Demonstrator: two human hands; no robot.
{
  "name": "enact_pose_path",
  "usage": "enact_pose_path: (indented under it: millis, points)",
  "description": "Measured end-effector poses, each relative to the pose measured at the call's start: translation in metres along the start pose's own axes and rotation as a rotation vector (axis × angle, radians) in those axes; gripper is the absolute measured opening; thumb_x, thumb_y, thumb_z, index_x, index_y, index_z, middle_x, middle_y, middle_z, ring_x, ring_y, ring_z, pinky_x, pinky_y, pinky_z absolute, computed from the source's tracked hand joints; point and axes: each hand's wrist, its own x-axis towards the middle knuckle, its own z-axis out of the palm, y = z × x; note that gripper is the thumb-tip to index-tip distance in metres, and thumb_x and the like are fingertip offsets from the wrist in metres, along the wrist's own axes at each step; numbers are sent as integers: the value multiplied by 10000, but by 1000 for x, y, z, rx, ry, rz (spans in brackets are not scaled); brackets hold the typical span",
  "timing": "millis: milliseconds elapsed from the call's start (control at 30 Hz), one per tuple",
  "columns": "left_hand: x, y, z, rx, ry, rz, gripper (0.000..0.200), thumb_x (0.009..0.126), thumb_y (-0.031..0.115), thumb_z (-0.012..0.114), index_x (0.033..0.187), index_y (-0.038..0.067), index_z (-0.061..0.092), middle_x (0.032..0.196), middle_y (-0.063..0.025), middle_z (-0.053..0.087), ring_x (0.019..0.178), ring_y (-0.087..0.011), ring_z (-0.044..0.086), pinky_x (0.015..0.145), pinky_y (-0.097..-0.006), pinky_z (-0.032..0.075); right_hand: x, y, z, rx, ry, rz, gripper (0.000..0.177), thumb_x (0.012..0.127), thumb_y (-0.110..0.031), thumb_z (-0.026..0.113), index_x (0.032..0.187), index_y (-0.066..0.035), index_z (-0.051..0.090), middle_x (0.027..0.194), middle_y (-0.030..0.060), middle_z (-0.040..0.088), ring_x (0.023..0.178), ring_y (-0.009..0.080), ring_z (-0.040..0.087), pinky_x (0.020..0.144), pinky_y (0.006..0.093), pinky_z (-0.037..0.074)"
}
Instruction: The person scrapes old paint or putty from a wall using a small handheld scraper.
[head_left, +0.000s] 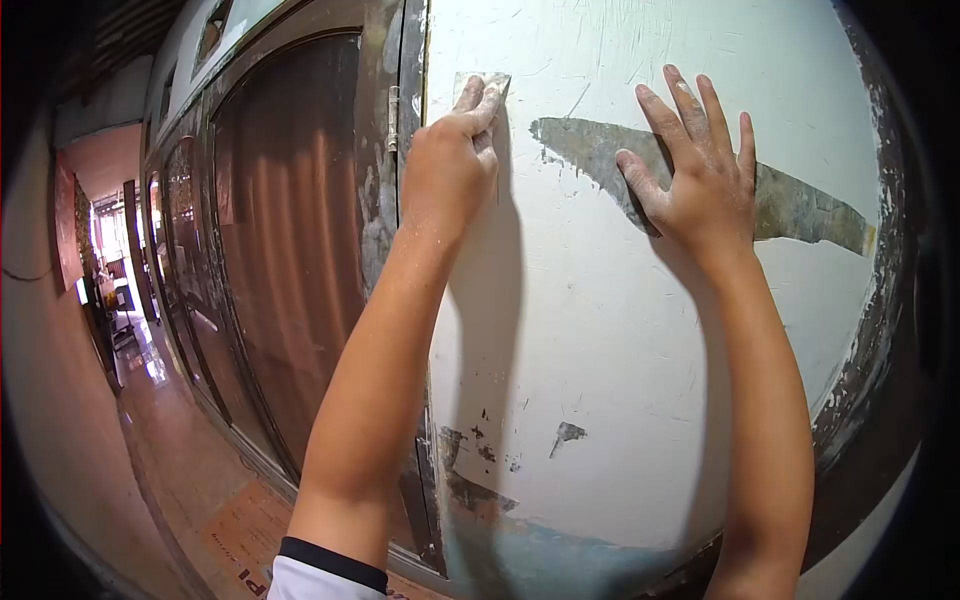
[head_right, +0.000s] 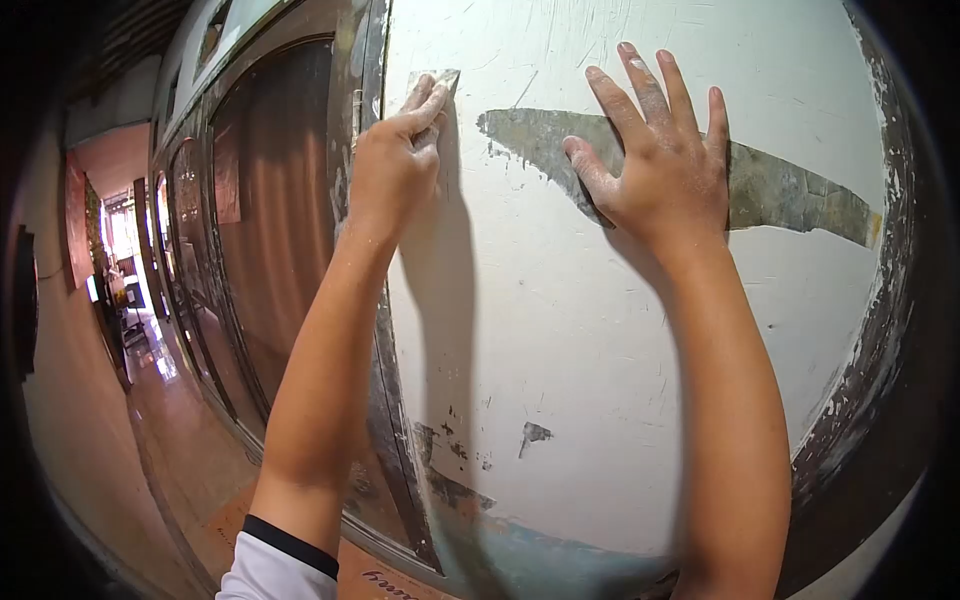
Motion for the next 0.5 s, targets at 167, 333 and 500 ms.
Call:
enact_pose_path:
  millis: [167,333,500]
  points:
    - [-14,-3,3,60,-91,-170,484,877,37,600,1326,147,741,1376,-117,680,1111,-384,711,959,-464,581,0,1,2,19,29,-10,662,954,-585,659,1567,-374,528,1720,-70,387,1621,213,261,1335,563,114]
    - [9,5,-1,-6,-24,-77,469,878,35,587,1301,150,756,1331,-137,701,1100,-389,712,950,-469,581,-1,3,5,25,87,-40,637,964,-587,644,1547,-353,543,1692,-38,433,1606,222,298,1317,583,156]
    - [-9,7,1,-22,4,-39,508,889,48,574,1348,197,730,1433,-65,649,1135,-390,698,978,-467,575,-1,3,6,36,100,-35,631,957,-582,652,1536,-350,557,1685,-36,444,1602,224,305,1311,588,167]
